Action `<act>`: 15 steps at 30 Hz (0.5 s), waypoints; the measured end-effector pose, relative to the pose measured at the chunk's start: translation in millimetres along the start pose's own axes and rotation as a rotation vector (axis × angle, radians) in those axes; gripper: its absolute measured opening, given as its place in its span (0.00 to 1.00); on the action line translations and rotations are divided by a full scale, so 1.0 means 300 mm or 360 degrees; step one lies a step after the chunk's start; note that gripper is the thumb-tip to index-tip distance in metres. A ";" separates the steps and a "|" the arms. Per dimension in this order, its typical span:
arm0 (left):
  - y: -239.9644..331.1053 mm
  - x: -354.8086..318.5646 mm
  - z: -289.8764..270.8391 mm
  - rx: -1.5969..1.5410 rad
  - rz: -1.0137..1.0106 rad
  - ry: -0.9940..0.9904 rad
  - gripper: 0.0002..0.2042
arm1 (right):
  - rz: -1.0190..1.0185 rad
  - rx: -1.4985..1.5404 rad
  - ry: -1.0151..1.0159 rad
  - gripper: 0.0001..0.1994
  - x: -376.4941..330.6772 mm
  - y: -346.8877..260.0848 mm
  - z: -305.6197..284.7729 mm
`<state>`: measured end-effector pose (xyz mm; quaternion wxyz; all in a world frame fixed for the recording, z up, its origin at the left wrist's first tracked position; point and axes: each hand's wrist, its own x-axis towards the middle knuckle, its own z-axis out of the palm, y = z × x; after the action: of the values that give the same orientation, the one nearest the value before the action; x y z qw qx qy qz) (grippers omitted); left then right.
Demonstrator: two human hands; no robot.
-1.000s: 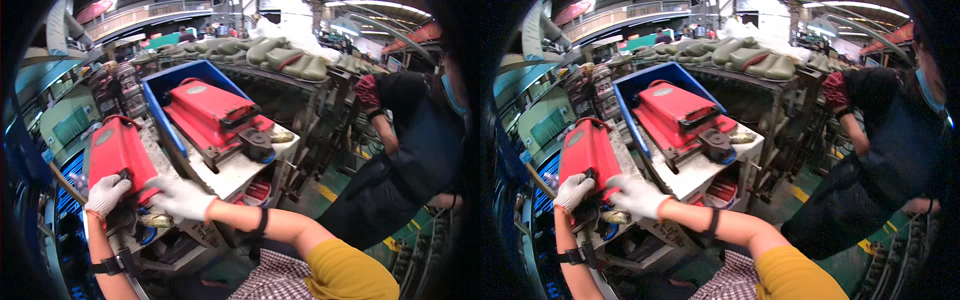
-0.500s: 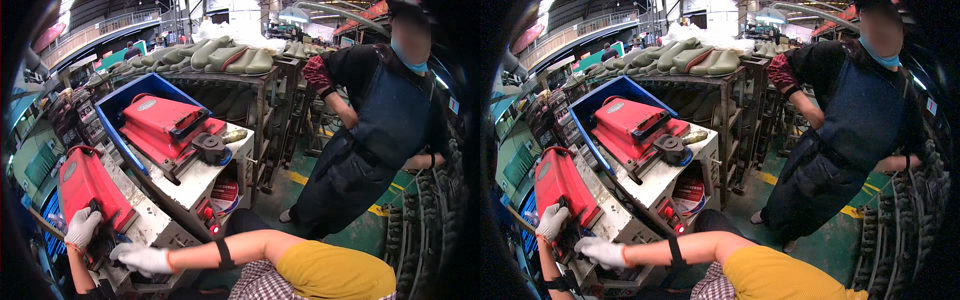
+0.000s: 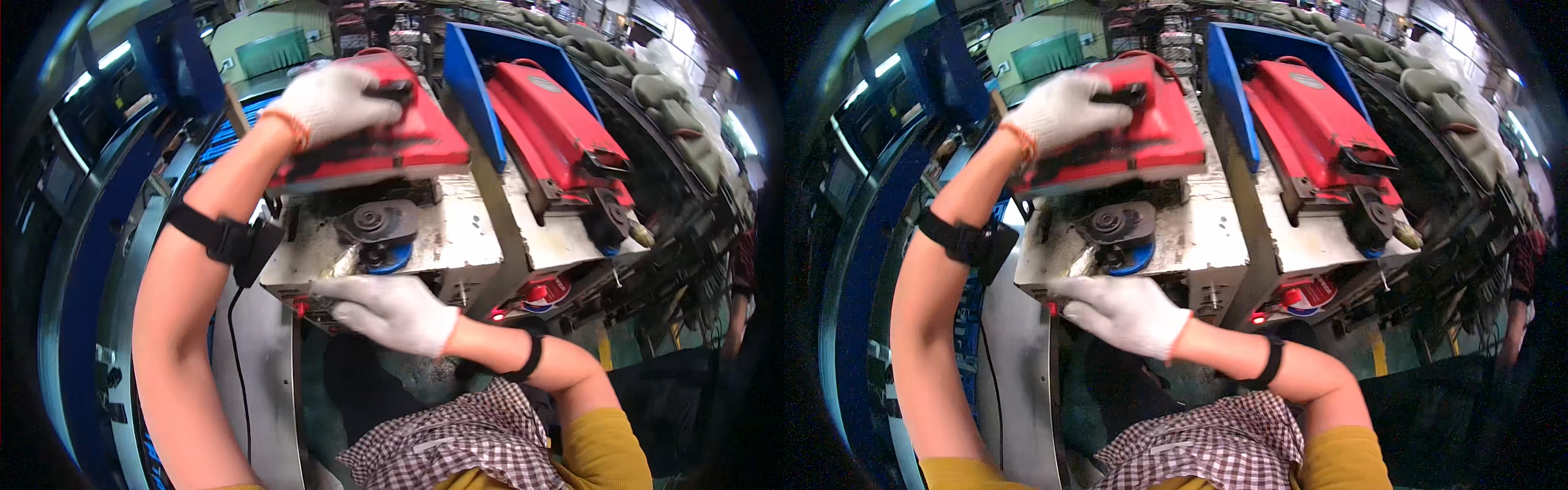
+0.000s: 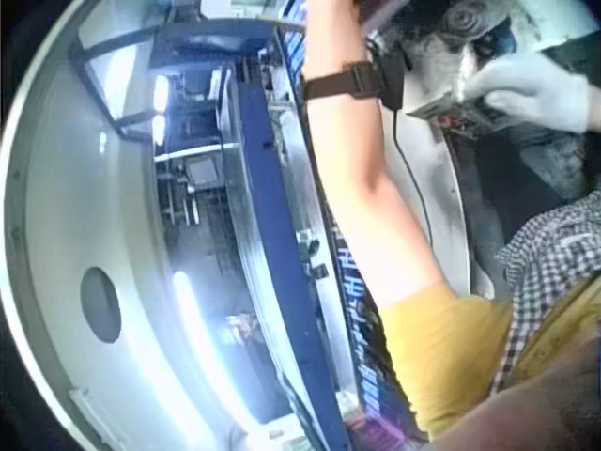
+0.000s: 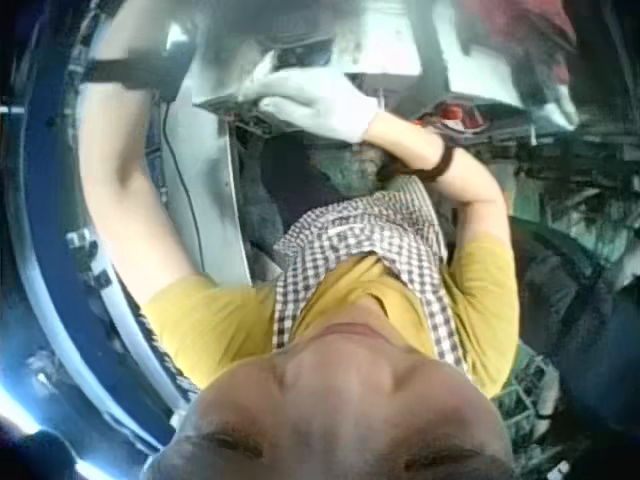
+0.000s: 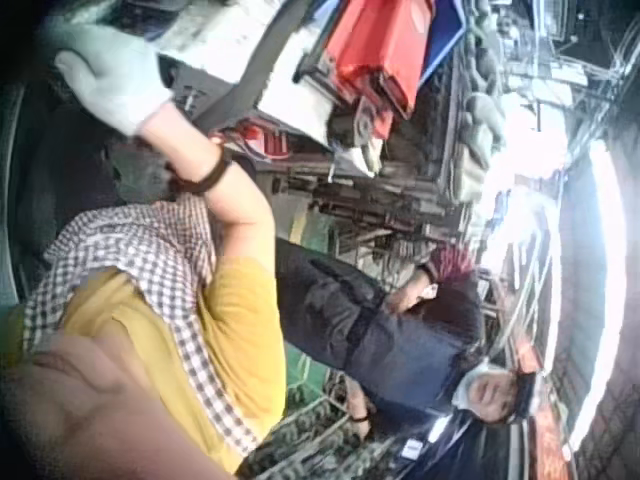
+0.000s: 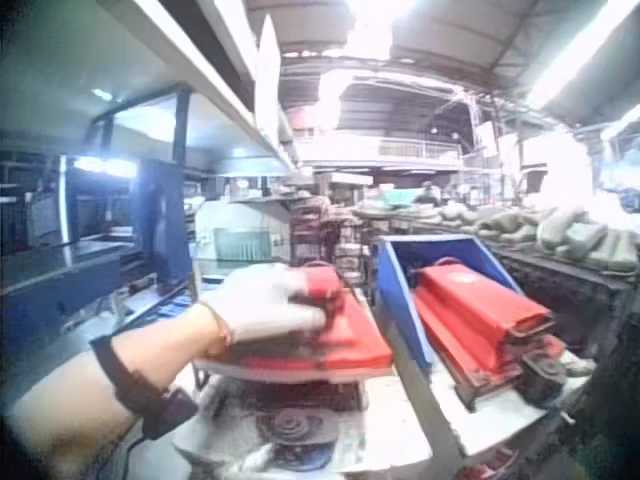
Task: Operating a heat press to attach soles to shoes on a factory production line.
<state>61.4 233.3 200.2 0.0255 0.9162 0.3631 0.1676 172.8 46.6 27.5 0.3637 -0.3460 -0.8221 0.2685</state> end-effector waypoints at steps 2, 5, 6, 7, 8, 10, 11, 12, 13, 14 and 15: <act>-0.024 -0.003 -0.069 0.0062 0.0014 0.0340 0.19 | -0.0247 0.0069 -0.0008 0.17 0.023 0.000 -0.072; -0.029 0.027 -0.128 0.0159 0.0193 0.0709 0.23 | -0.0316 -0.0305 0.0202 0.15 0.104 0.049 -0.195; -0.005 0.031 -0.135 0.0025 0.0282 0.0823 0.21 | -0.0346 -0.0459 0.0360 0.14 0.157 0.085 -0.226; -0.011 0.039 -0.146 0.0245 0.0265 0.1002 0.21 | -0.0247 -0.0524 0.0448 0.17 0.232 0.150 -0.245; -0.038 0.043 -0.157 0.0179 0.0282 0.1033 0.25 | -0.0151 -0.0573 0.0533 0.19 0.318 0.219 -0.249; -0.106 0.078 -0.123 0.0701 0.0436 0.1335 0.31 | 0.0395 -0.0723 0.0434 0.32 0.460 0.277 -0.282; -0.086 0.079 -0.102 0.0605 0.0448 0.1265 0.33 | 0.0606 -0.0791 0.0356 0.40 0.531 0.332 -0.299; -0.053 0.059 -0.077 0.0514 0.0458 0.1193 0.36 | 0.0814 -0.0852 0.0273 0.48 0.596 0.383 -0.301; -0.017 0.032 -0.080 0.0539 0.0407 0.1085 0.37 | 0.0955 -0.0894 0.0194 0.54 0.645 0.405 -0.295; -0.022 -0.001 -0.039 0.0668 0.0496 0.1325 0.37 | 0.1040 -0.0936 0.0163 0.51 0.679 0.402 -0.262; -0.033 -0.035 -0.025 0.0547 0.0498 0.1292 0.36 | 0.1064 -0.1031 0.0088 0.48 0.697 0.399 -0.248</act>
<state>45.3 233.1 202.5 -0.2963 0.8113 0.2236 0.4517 172.1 294.2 74.8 0.1523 -0.6948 -0.6970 0.0911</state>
